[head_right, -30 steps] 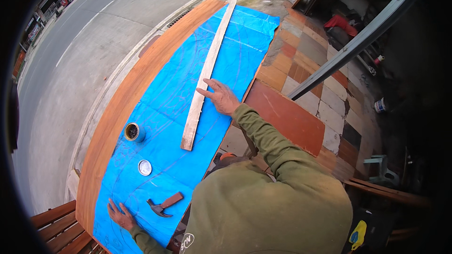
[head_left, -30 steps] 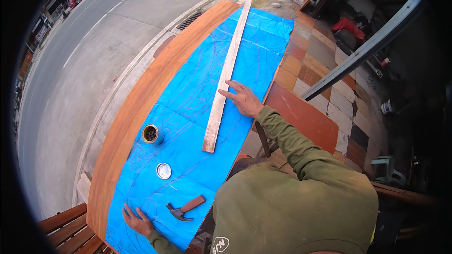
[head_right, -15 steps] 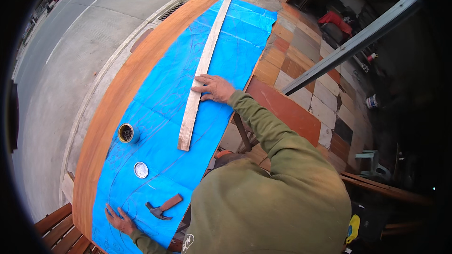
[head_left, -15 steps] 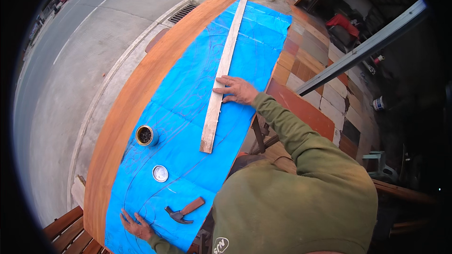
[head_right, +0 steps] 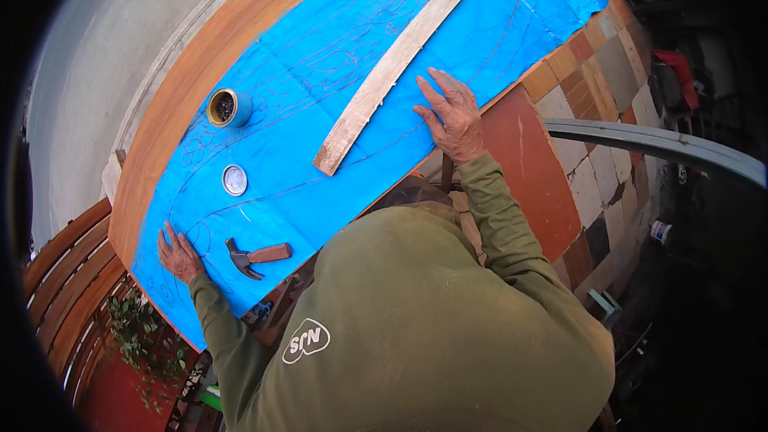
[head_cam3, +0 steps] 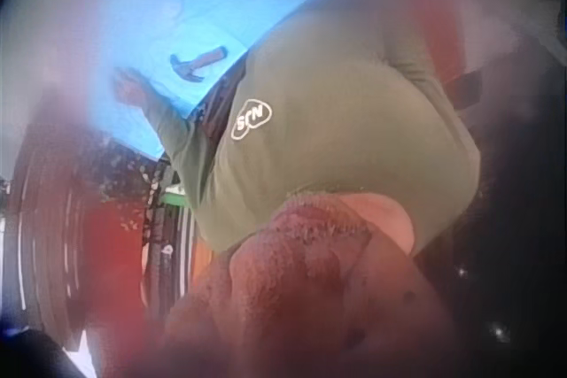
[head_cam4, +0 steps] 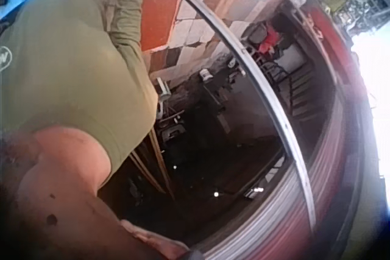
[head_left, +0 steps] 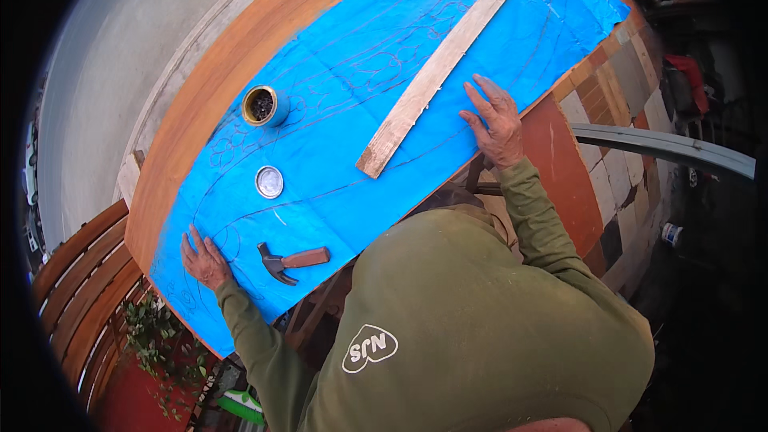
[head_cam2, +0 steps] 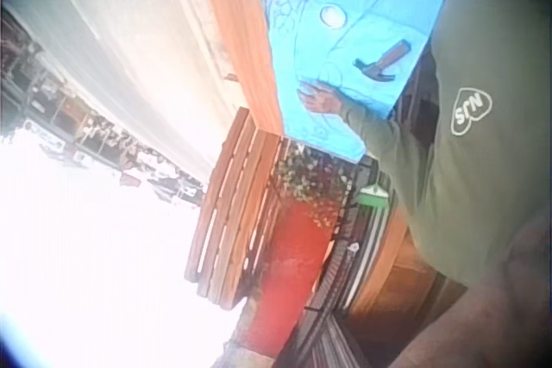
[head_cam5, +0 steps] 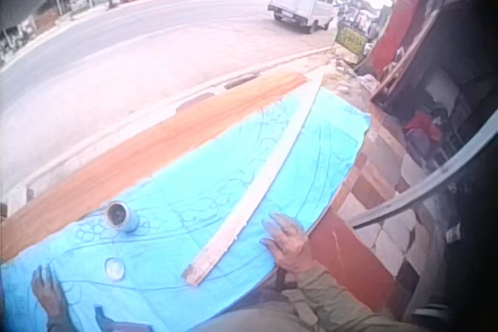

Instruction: The person unrolls a blue paper template onto a large wooden slab. They position the template and use a hammer and a small metal container as weights to hold the paper in place while smoothing and aligning it by hand.

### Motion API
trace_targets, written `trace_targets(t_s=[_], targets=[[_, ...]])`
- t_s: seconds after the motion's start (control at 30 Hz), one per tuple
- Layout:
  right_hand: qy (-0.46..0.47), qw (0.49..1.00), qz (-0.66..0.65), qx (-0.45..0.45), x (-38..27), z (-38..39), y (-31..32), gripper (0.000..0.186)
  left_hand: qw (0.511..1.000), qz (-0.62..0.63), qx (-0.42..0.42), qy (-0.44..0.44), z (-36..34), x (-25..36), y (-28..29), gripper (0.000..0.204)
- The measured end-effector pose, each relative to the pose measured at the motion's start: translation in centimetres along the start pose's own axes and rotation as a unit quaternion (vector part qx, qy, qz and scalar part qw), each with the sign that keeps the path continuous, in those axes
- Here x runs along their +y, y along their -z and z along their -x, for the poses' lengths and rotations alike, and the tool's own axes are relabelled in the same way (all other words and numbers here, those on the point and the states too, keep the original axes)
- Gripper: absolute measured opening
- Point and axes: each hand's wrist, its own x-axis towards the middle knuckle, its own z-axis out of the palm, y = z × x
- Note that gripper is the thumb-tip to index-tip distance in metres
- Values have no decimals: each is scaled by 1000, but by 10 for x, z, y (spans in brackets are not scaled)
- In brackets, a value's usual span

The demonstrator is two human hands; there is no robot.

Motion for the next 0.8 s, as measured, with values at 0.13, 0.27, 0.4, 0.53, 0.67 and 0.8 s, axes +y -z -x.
trace_targets(t_s=[0.13, 0.27, 0.4, 0.53, 0.67, 0.8], targets=[[75, 992, -91, -33, -20, -22, -13, 55, 997, -56, 7, 59, 2, 13, 5, 50], [149, 971, -167, -81, -38, -39, -27, 59, 973, 13, 50, 226, 20, 49, 33, 51], [189, 953, -208, -116, -47, -51, -35, 59, 928, 200, 56, 310, 68, 121, 80, 55], [216, 946, -190, -150, -45, -62, -39, 60, 929, 220, -6, 298, 104, 183, 107, 59], [255, 944, -134, -162, -33, -68, -40, 58, 906, 261, -15, 333, 119, 206, 102, 62], [238, 956, -80, -152, -17, -61, -30, 59, 914, 242, -38, 325, 128, 210, 93, 69]])
